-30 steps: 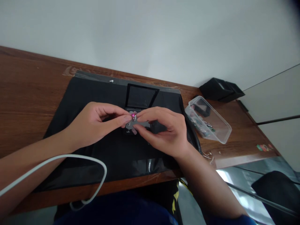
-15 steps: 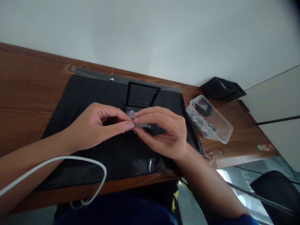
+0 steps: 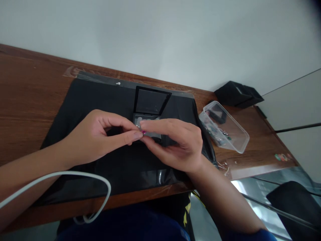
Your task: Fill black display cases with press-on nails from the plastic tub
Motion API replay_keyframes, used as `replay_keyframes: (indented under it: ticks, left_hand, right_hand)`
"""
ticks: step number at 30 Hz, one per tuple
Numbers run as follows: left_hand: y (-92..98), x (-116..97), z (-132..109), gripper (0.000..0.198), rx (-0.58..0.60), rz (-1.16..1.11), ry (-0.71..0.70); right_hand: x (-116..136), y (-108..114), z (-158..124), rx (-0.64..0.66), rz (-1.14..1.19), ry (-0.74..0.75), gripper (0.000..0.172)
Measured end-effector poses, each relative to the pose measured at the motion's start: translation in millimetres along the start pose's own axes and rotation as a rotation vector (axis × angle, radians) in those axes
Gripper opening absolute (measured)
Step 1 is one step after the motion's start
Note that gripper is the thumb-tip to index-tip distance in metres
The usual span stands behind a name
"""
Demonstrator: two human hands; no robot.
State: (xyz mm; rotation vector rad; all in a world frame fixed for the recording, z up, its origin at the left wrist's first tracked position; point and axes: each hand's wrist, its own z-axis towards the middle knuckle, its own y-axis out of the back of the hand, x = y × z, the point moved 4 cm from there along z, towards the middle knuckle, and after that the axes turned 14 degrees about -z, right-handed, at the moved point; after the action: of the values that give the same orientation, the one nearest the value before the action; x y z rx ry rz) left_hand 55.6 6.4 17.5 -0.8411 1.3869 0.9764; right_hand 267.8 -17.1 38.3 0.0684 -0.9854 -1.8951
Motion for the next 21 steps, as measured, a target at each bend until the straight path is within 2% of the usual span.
replay_keyframes:
  ticks: [4, 10, 15, 18, 21]
  left_hand:
    - [-1.2, 1, -2, 0.020, -0.012, -0.020, 0.009]
    - [-0.5, 2, -3, 0.016, 0.016, -0.058, 0.032]
    - [4.3, 1, -3, 0.023, -0.022, -0.083, 0.006]
    - [9.2, 1, -1, 0.027, -0.053, 0.043, -0.022]
    - [12.1, 0, 2, 0.026, -0.048, 0.293, -0.201]
  right_hand:
    - [0, -2, -1, 0.036, -0.017, -0.009, 0.044]
    - [4, -1, 1, 0.046, -0.051, -0.008, 0.041]
    - [2, 4, -1, 0.064, -0.006, -0.129, 0.046]
    - [-2, 4, -1, 0.105, 0.066, -0.186, 0.050]
    - [-5, 2, -1, 0.158, 0.085, -0.212, 0.052]
